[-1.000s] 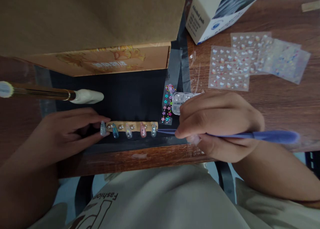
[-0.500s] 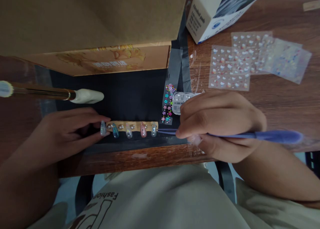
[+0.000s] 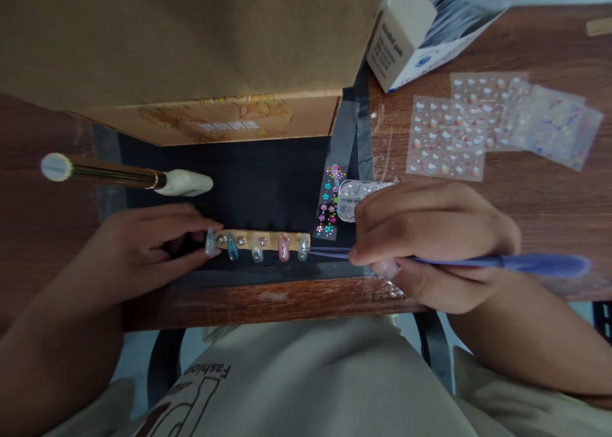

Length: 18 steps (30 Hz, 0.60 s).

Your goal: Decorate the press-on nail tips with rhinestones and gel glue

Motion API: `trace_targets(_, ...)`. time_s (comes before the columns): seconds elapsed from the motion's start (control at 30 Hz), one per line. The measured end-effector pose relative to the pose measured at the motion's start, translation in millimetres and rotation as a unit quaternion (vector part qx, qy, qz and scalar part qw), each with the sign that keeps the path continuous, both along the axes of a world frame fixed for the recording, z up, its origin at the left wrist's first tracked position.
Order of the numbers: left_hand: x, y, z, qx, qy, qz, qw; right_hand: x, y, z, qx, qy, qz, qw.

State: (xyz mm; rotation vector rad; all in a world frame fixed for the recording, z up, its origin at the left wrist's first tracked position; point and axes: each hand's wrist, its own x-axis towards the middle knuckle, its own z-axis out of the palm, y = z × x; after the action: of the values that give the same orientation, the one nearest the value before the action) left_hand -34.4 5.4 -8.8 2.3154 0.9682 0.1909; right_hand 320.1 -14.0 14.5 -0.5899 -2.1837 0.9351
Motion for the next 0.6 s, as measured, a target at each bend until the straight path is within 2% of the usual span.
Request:
trace_targets(0.33, 0.2, -0.8, -0.4, -0.013, 0.009, 0.015, 1.000, -1.8, -1.4, -6.8, -0.011, 0.039, 0.002, 0.999)
trace_targets(0.6, -0.6, 0.0, 0.2, -0.008, 0.005, 0.008, 1.000, -2.7, -1.7, -3.7, -0.012, 0.039, 0.000, 0.999)
